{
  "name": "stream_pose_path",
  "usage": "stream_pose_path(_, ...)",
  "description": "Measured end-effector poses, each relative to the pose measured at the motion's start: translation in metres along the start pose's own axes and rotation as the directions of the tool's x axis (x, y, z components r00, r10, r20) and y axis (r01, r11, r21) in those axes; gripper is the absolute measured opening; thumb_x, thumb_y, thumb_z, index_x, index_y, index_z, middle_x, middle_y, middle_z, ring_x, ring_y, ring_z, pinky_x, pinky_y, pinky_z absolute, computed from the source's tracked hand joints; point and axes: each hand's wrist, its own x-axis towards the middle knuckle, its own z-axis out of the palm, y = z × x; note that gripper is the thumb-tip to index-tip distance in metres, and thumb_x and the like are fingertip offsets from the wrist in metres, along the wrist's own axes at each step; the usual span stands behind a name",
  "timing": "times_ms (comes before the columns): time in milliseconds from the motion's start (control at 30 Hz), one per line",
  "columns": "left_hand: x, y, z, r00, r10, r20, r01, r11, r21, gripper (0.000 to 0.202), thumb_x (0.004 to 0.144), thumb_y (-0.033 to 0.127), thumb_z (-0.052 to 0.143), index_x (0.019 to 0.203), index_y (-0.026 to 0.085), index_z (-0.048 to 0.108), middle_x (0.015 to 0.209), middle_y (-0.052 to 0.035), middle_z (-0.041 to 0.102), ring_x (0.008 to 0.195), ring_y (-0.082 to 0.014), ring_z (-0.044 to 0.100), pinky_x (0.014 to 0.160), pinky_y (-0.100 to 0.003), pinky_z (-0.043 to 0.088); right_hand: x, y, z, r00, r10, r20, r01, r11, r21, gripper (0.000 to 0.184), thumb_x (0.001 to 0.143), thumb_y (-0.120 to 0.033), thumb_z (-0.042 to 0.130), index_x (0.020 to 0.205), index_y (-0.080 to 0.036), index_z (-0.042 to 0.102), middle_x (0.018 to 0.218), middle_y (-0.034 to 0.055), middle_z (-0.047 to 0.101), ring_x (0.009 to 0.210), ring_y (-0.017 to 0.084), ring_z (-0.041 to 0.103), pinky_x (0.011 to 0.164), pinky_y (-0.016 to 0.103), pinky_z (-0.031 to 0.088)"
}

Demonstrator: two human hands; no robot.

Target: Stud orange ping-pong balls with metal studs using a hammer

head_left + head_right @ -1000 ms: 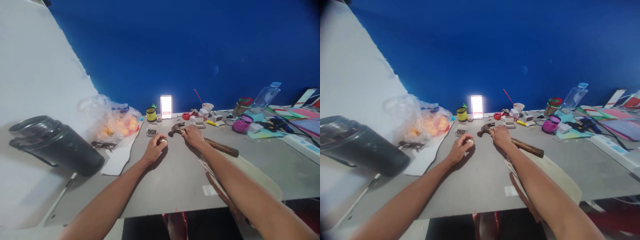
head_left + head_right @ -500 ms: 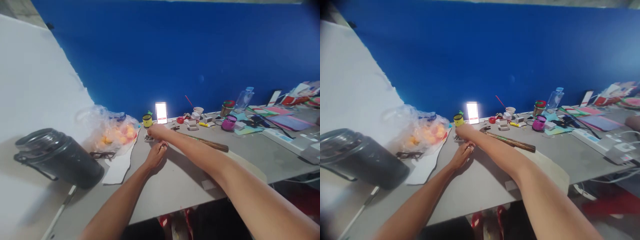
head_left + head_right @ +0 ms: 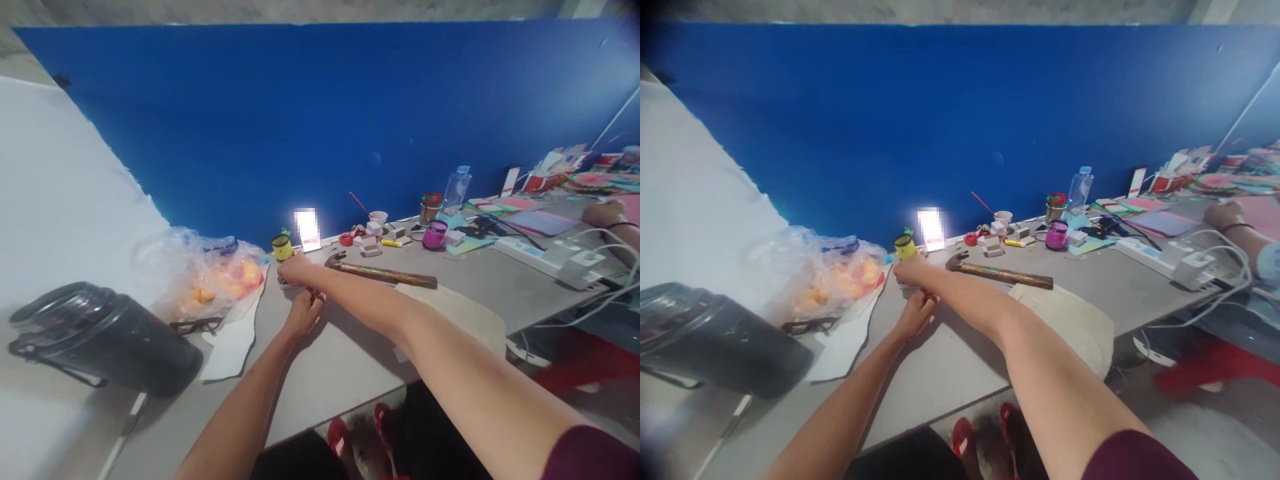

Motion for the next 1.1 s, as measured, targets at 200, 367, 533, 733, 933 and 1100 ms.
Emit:
stream_pose_path(200,-0.001,0.002,0.000,1.000,-0.015,0.024,0.013,0.998,0.056,0.017,0.086,0.033,0.048,0.087,0.019,0.057,0.065,0.0031,0.052,0.060,-0.0158,0.044,0.062,-0.030,0.034,-0.004,0.005,0.001,0.999,0.008,-0.047,-0.007,1.000,0.009,0.033,0.087,-0.011,0.067,0.119,-0.010,0.075,0.114,0.0226,0.077,0.110,0.035,0.074,0.087,0.045,0.060)
stream_pose_path(367,-0.002,0.002,0.002,1.000,-0.011,0.011,0.011,0.998,0.061,0.015,0.085,0.031,0.050,0.087,0.018,0.058,0.066,0.0030,0.054,0.062,-0.0152,0.046,0.063,-0.030,0.035,-0.003,0.003,0.005,0.997,0.047,-0.066,-0.041,0.995,0.096,0.032,0.086,-0.013,0.069,0.117,-0.012,0.076,0.115,0.0207,0.078,0.112,0.035,0.073,0.090,0.044,0.058)
stream_pose_path(533,-0.002,0.001,0.001,0.999,-0.017,-0.027,0.015,0.998,-0.065,0.022,0.084,0.036,0.058,0.093,0.017,0.062,0.069,0.0036,0.053,0.061,-0.0130,0.045,0.060,-0.027,0.035,-0.007,0.012,-0.005,0.989,0.106,-0.104,-0.073,0.957,0.282,0.035,0.085,-0.009,0.066,0.116,-0.018,0.079,0.125,0.0135,0.076,0.115,0.031,0.071,0.091,0.036,0.055)
stream_pose_path(733,0.000,0.006,-0.009,0.982,-0.162,-0.099,0.114,0.920,-0.374,0.044,0.074,0.035,0.073,0.115,0.018,0.069,0.071,0.0039,0.059,0.061,-0.0109,0.052,0.059,-0.025,0.045,-0.054,0.057,0.005,0.916,0.338,-0.216,-0.003,0.545,0.839,0.011,0.086,-0.014,0.068,0.090,-0.014,0.078,0.087,0.0057,0.076,0.071,0.015,0.065,0.063,0.025,0.048)
stream_pose_path(933,0.002,0.005,-0.006,0.961,-0.255,-0.109,0.174,0.860,-0.479,0.050,0.064,0.025,0.078,0.112,0.020,0.065,0.082,0.0019,0.065,0.070,-0.0139,0.063,0.064,-0.029,0.056,-0.108,0.070,0.057,0.916,0.389,0.101,-0.066,-0.103,0.993,0.022,0.065,-0.018,0.089,0.084,-0.015,0.077,0.074,0.0039,0.072,0.062,0.011,0.058,0.049,0.020,0.041)
stream_pose_path(1100,0.000,0.005,-0.003,0.962,-0.230,-0.145,0.165,0.918,-0.361,0.045,0.067,0.025,0.078,0.108,0.021,0.062,0.091,0.0002,0.066,0.073,-0.0138,0.063,0.067,-0.029,0.055,-0.118,0.067,0.078,0.962,0.246,0.121,-0.021,-0.374,0.927,0.035,0.060,-0.019,0.096,0.088,-0.015,0.077,0.078,0.0056,0.073,0.060,0.010,0.056,0.045,0.019,0.041)
